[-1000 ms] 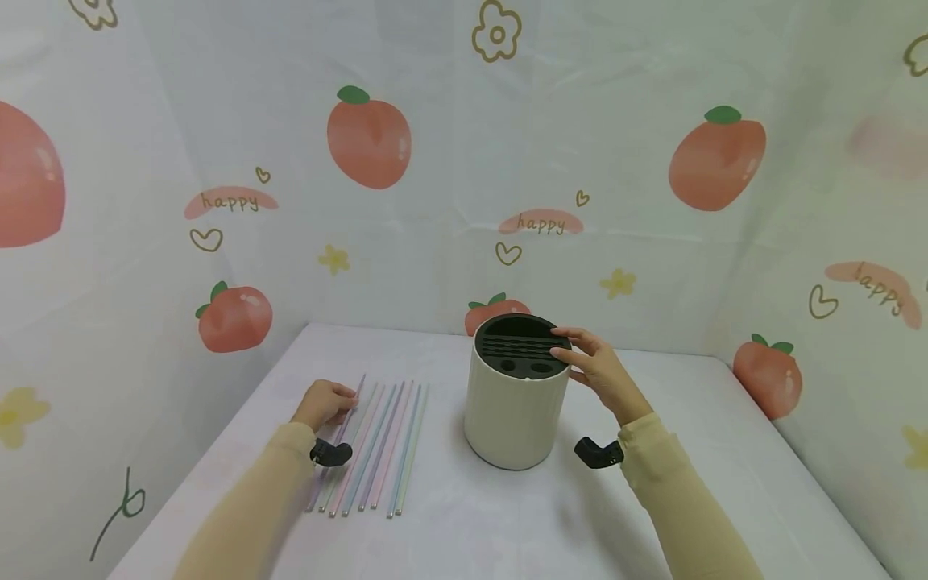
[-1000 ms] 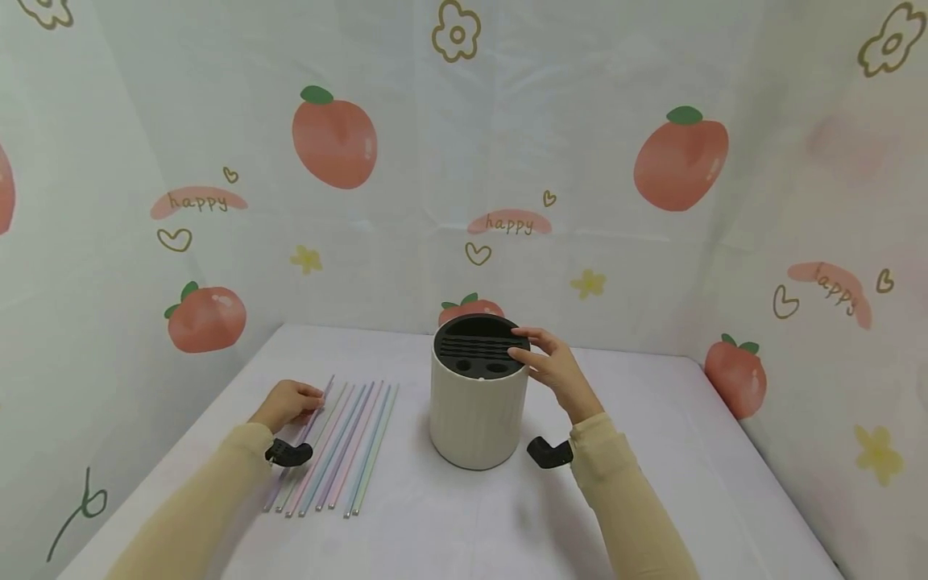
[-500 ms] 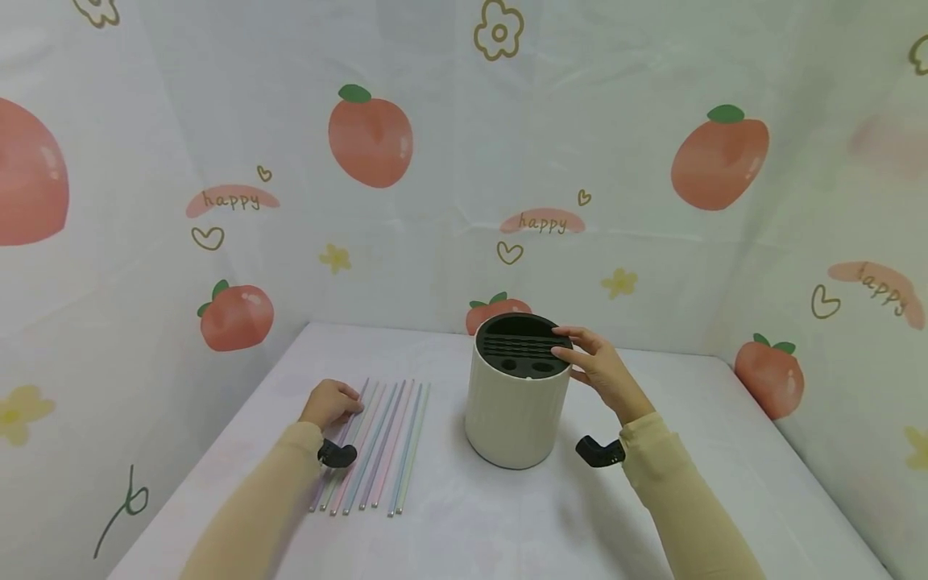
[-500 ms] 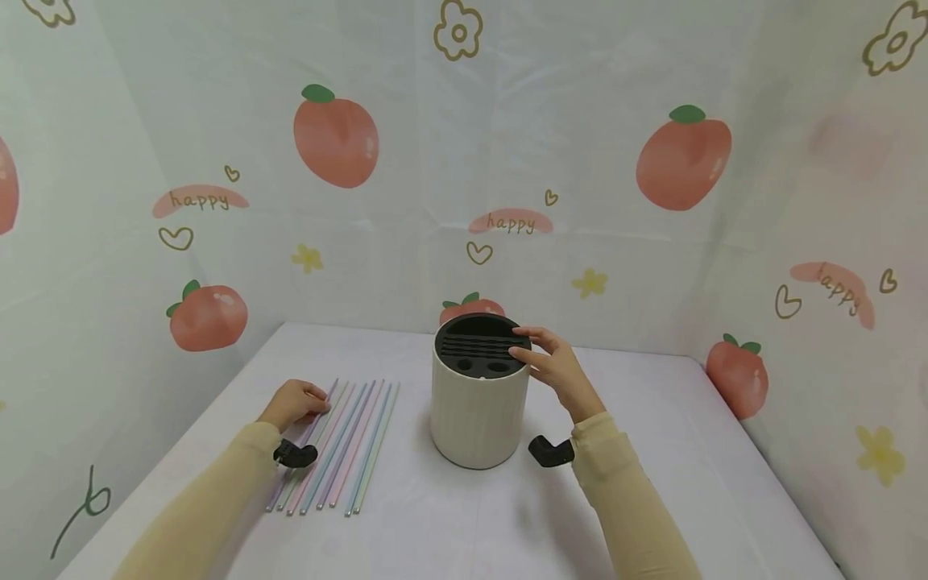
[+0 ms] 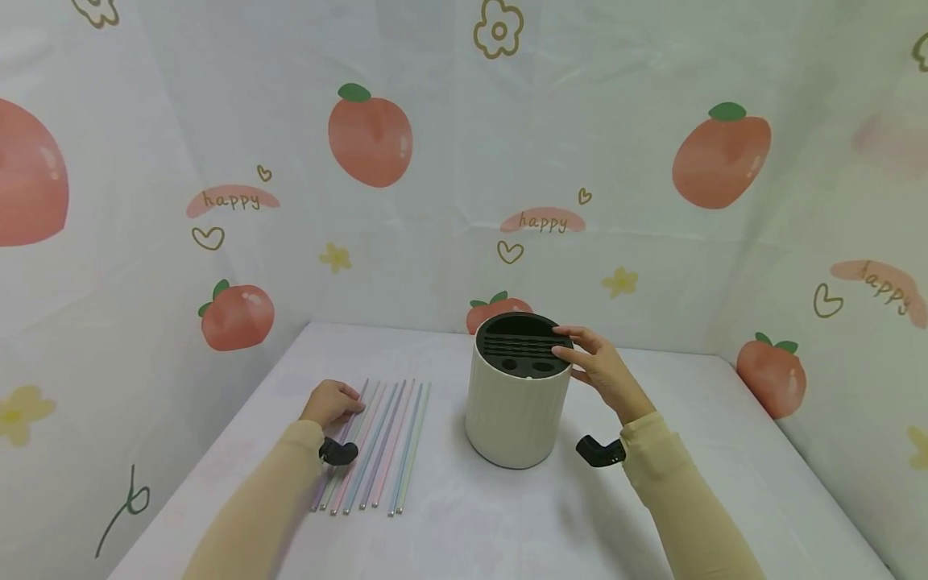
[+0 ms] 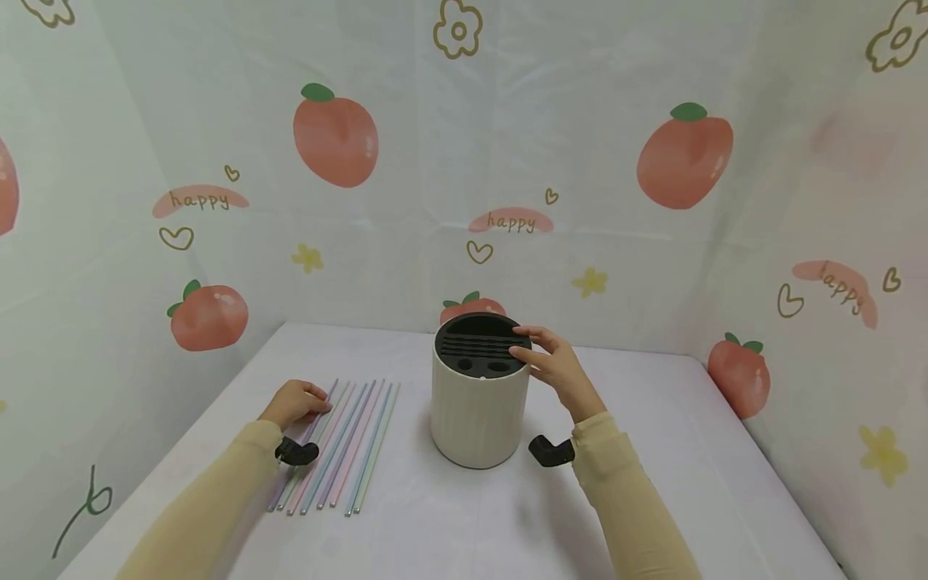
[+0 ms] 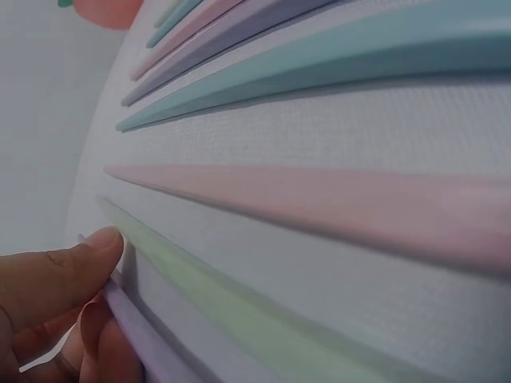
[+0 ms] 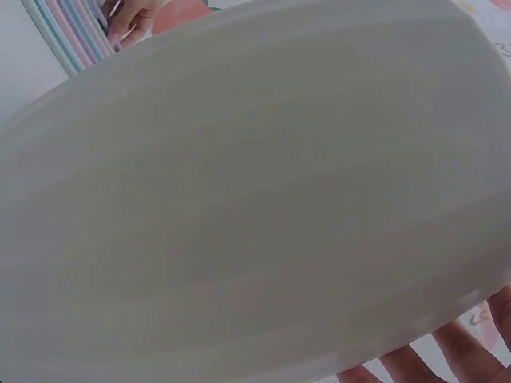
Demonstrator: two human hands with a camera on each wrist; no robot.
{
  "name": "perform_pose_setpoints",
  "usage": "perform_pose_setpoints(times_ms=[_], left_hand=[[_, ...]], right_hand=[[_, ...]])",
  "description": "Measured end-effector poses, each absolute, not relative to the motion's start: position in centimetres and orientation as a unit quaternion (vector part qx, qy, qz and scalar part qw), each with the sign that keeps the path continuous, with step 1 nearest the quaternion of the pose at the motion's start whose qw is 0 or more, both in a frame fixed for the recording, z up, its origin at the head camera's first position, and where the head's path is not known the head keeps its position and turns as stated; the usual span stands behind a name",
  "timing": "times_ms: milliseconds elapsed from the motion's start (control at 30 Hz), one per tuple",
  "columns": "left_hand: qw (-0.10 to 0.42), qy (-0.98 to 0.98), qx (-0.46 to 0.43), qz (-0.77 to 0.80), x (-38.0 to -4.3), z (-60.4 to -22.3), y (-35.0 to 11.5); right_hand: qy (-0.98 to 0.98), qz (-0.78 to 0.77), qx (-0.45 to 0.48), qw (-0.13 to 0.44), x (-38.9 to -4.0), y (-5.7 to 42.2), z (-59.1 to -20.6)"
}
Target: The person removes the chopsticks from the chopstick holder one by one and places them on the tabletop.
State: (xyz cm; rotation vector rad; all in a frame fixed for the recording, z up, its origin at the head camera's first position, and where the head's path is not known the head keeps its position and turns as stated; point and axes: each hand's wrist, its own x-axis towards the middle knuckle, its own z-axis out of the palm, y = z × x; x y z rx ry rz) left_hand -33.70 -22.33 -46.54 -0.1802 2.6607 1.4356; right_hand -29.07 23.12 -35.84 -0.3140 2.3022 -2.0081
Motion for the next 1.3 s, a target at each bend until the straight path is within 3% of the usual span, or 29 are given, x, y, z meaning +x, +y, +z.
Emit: perform_pose_setpoints(times_ms=[1300], left_hand=[[0.073, 0.889, -0.06, 0.448, -33.86, -46.15, -22.48]], right_hand=[[0.747, -0.656, -0.101, 0.035, -29.29, 23.07, -35.86]])
